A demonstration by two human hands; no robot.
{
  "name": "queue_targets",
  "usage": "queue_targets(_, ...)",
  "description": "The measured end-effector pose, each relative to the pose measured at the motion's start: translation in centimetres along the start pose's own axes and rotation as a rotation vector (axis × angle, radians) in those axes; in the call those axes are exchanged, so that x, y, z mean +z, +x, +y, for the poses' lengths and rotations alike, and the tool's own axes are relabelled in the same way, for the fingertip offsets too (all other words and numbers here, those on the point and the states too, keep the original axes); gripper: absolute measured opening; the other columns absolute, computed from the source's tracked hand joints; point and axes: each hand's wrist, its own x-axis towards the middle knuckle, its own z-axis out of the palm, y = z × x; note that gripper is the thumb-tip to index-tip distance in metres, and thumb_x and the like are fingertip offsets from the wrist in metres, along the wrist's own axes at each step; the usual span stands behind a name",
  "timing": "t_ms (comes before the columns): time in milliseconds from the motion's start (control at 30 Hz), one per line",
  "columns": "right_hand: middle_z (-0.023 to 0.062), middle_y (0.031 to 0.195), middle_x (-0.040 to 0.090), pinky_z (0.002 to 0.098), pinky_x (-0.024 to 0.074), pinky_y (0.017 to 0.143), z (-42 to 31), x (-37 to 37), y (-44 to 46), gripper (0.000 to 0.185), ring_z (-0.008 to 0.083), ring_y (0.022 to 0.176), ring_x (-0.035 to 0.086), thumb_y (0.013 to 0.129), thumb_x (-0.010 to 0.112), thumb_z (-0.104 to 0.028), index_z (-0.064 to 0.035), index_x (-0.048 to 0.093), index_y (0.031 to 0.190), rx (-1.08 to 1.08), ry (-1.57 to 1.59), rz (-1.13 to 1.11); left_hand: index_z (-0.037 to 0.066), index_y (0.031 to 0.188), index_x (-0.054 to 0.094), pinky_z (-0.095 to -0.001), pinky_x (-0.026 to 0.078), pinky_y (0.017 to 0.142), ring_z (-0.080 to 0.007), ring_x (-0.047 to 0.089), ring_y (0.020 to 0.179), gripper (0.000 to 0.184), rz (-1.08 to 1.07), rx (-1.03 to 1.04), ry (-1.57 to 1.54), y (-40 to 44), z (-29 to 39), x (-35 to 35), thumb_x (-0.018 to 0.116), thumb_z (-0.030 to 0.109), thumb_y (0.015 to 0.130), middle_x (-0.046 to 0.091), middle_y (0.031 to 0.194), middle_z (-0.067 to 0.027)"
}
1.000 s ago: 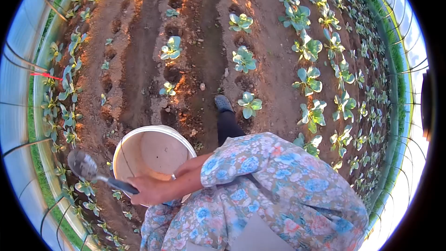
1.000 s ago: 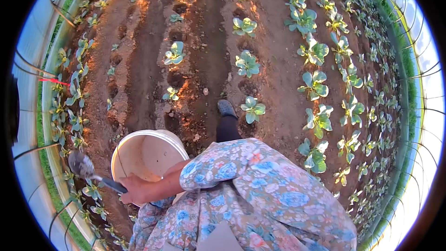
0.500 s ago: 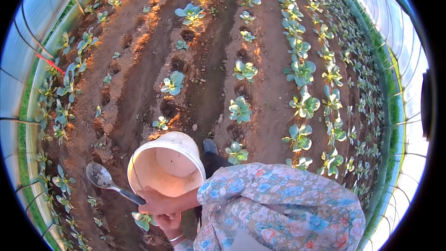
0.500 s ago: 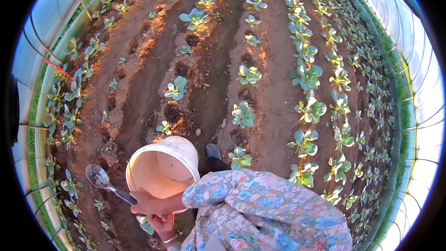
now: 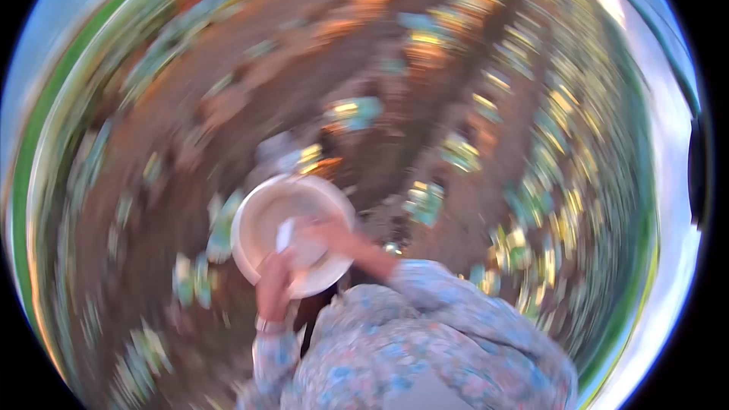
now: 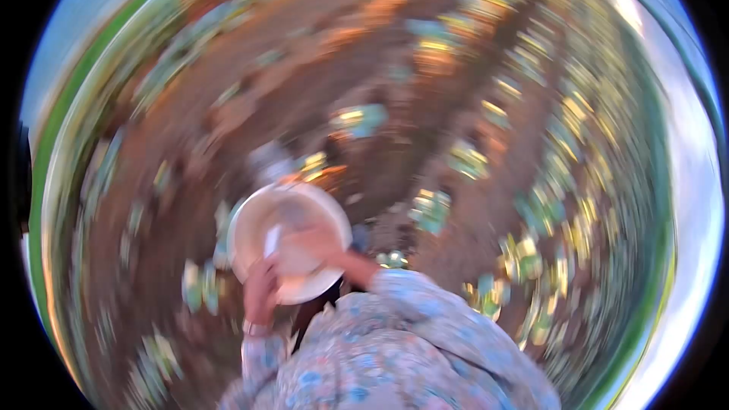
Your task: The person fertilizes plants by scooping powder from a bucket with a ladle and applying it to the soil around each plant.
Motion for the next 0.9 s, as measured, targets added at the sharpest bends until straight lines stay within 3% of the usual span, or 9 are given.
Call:
queue_targets(67, 0.0044, 0.075, 0.059, 0.0239, 0.0457, 0.054, 0.3, -5.9, -2.6, 0.015, 0.0102, 0.064, 0.057, 0.080, 0.060, -0.011, -0.0004, 0.058, 0.091, 0.368, 0.972, -0.161, 0.005, 0.103, 0.063, -0.0246, 0.045, 0.059, -0.0088, 0.057, 0.071, 0.027, 0.047, 0.032, 0.154, -1.1, 0.9, 0.3, 0.060, 0.024, 0.084, 0.063, 0.082, 0.0009)
queue_targets(100, 0.0018, 0.073, 0.057, 0.0202, 0.0440, 0.050, 0.6, -7.3, -3.0, 0.012, 0.0085, 0.060, 0.055, 0.080, 0.060, -0.008, -0.0015, 0.057, 0.089, 0.432, 1.218, -0.195, 0.007, 0.096, 0.066, -0.0261, 0.044, 0.058, -0.0081, 0.056, 0.068, 0.034, 0.080, 0.199, 0.268, 1.6, -2.7, -1.7, 0.065, 0.035, 0.078, 0.062, 0.076, 0.0004)
queue_targets(133, -0.0004, 0.064, 0.050, 0.0198, 0.0381, 0.042, -0.3, -9.3, -4.7, 0.012, 0.0066, 0.047, 0.047, 0.079, 0.061, -0.008, -0.0050, 0.049, 0.082, 0.597, 0.947, -0.158, 0.007, 0.093, 0.066, -0.0284, 0.045, 0.060, -0.0094, 0.056, 0.068, 0.040, 0.123, 0.102, 0.346, 1.9, -2.1, -1.4, 0.066, 0.042, 0.074, 0.062, 0.073, -0.0028)
queue_targets(233, 0.0009, 0.055, 0.047, 0.0214, 0.0301, 0.034, 0.6, -11.0, -7.6, 0.010, 0.0063, 0.039, 0.040, 0.079, 0.058, -0.008, -0.0048, 0.049, 0.080, 0.677, 0.551, -0.241, 0.004, 0.093, 0.064, -0.0333, 0.047, 0.067, -0.0207, 0.061, 0.073, 0.043, 0.145, 0.254, 0.485, 0.4, -0.4, -1.2, 0.065, 0.042, 0.073, 0.064, 0.080, -0.0128)
queue_targets(367, 0.0013, 0.054, 0.046, 0.0220, 0.0286, 0.034, -1.1, -7.0, -4.9, 0.011, 0.0066, 0.038, 0.039, 0.083, 0.055, -0.014, -0.0046, 0.050, 0.079, 0.515, 0.377, -0.523, 0.004, 0.093, 0.064, -0.0383, 0.047, 0.074, -0.0335, 0.062, 0.082, 0.044, 0.206, 0.332, 0.416, -0.3, -3.1, -2.4, 0.060, 0.041, 0.070, 0.063, 0.085, -0.0195)
queue_targets(433, -0.0002, 0.053, 0.043, 0.0218, 0.0265, 0.034, -2.6, -3.4, -1.6, 0.012, 0.0059, 0.038, 0.037, 0.083, 0.054, -0.017, -0.0052, 0.051, 0.080, 0.387, 0.276, -0.692, 0.003, 0.093, 0.063, -0.0391, 0.047, 0.075, -0.0340, 0.062, 0.085, 0.045, 0.200, 0.304, 0.298, -1.8, -3.3, -3.3, 0.060, 0.041, 0.070, 0.063, 0.086, -0.0204)
queue_targets(600, 0.0027, 0.057, 0.046, 0.0240, 0.0304, 0.036, 0.2, 5.6, 4.3, 0.021, 0.0089, 0.040, 0.040, 0.085, 0.054, -0.024, -0.0029, 0.054, 0.083, 0.439, 0.121, -0.920, 0.002, 0.094, 0.062, -0.0429, 0.048, 0.073, -0.0394, 0.060, 0.078, 0.042, 0.382, 0.443, 0.228, -4.3, -4.7, -3.5, 0.061, 0.037, 0.071, 0.061, 0.079, -0.0227)
queue_targets(700, 0.0028, 0.056, 0.046, 0.0243, 0.0307, 0.036, -3.4, 2.2, 4.4, 0.021, 0.0092, 0.040, 0.041, 0.085, 0.054, -0.023, -0.0028, 0.054, 0.083, 0.332, 0.118, -0.921, 0.002, 0.090, 0.061, -0.0456, 0.048, 0.068, -0.0423, 0.059, 0.072, 0.038, 0.628, 0.689, 0.190, -4.2, -6.2, -1.9, 0.062, 0.035, 0.072, 0.059, 0.073, -0.0239)
queue_targets(900, 0.0031, 0.056, 0.046, 0.0250, 0.0315, 0.035, -4.1, -4.2, 3.7, 0.021, 0.0096, 0.040, 0.042, 0.085, 0.053, -0.023, -0.0025, 0.054, 0.083, 0.270, 0.069, -0.775, -0.001, 0.086, 0.058, -0.0449, 0.047, 0.061, -0.0402, 0.059, 0.065, 0.038, 0.482, 0.667, 0.135, -8.3, -6.2, 0.4, 0.062, 0.033, 0.069, 0.059, 0.069, -0.0226)
